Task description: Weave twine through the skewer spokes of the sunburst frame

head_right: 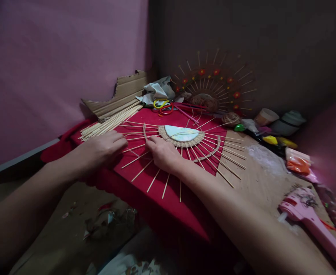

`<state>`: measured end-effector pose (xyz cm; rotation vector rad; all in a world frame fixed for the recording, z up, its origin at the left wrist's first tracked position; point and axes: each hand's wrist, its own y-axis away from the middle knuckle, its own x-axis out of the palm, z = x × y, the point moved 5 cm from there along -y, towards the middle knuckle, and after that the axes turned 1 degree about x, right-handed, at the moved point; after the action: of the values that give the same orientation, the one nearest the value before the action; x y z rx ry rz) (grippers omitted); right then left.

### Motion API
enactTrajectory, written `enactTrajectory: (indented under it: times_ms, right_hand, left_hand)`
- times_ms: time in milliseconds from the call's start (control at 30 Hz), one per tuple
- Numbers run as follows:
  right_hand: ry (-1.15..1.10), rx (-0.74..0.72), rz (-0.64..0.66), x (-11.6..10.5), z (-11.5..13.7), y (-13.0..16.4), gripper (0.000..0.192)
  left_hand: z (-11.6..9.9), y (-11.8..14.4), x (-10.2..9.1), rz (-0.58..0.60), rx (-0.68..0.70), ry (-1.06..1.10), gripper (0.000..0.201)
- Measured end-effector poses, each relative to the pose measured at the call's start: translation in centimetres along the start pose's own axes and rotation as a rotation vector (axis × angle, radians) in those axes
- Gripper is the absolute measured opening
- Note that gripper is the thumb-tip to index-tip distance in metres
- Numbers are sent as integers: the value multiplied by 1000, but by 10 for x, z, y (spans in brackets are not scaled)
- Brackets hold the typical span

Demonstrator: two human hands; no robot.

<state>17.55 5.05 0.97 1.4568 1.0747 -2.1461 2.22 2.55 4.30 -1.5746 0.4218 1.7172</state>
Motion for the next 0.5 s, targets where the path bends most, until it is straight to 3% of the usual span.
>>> enactTrajectory:
  times_ms: [133,267,500]
  right_hand:
    - [-243,64,-122,-5,-9,0,18]
    - [-339,75,-180,-6,-13,1,17]
    - [-369,72,-259,-8,-13,3,10]
  left_hand:
    - [19,-36,12,17,-10,23,10]
    - [29,-62,26,-24,-23,20,10]
    - [36,-60,48,-219,-22,69,15]
